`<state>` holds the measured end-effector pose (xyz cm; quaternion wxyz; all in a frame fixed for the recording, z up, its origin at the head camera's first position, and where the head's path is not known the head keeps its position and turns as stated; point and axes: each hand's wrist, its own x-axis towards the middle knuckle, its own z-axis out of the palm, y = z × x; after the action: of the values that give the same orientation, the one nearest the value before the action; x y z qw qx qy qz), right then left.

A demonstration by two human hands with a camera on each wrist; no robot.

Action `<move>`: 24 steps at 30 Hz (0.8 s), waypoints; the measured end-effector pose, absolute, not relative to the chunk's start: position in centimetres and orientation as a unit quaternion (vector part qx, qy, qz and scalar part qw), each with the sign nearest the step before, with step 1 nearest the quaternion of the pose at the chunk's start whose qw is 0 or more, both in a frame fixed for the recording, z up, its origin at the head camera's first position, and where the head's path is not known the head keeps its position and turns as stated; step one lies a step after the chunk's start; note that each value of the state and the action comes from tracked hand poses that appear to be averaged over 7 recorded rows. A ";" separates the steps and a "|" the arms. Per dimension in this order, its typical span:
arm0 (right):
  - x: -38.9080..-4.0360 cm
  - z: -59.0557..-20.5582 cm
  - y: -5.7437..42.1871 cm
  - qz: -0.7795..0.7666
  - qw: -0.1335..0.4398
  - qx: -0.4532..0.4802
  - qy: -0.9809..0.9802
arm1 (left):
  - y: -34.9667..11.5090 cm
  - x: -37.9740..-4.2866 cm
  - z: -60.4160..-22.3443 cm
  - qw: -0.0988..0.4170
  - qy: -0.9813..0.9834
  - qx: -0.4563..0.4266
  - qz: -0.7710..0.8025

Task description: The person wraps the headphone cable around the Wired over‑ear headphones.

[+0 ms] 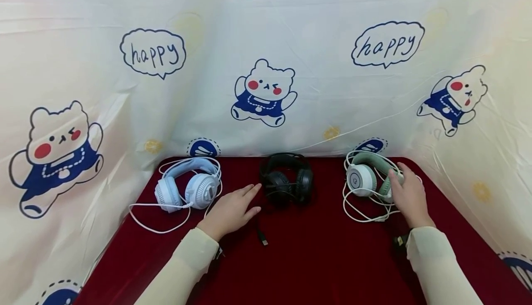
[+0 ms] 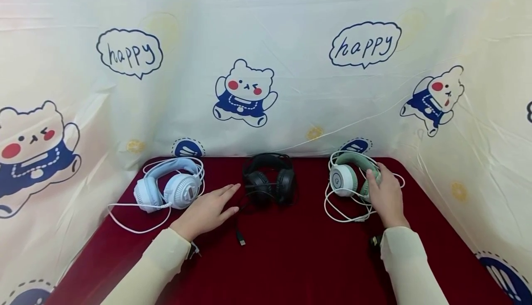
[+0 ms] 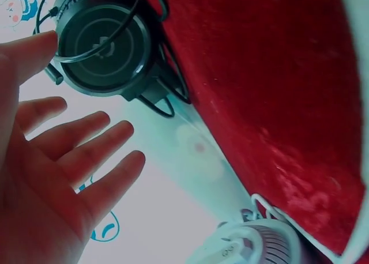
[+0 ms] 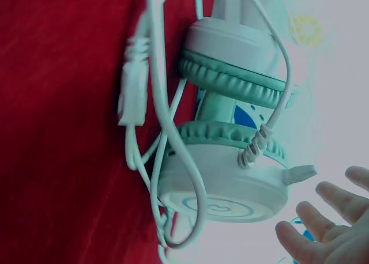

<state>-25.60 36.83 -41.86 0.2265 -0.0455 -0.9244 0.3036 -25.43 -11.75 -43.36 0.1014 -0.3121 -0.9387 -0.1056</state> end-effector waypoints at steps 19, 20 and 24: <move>-27.8 -43.4 39.2 0.491 0.123 -0.174 -0.845 | -10.5 -25.8 -42.5 0.100 -0.943 -0.303 -0.095; -28.0 -43.5 39.3 0.492 0.121 -0.175 -0.844 | -10.3 -25.9 -42.3 0.100 -0.942 -0.305 -0.098; -28.5 -44.0 39.2 0.504 0.106 -0.182 -0.838 | -9.5 -26.2 -41.5 0.103 -0.938 -0.316 -0.100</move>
<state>-28.54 39.23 -44.01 0.1061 -0.1815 -0.8379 0.5037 -26.22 -9.49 -41.49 0.1033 -0.3164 -0.9377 -0.0996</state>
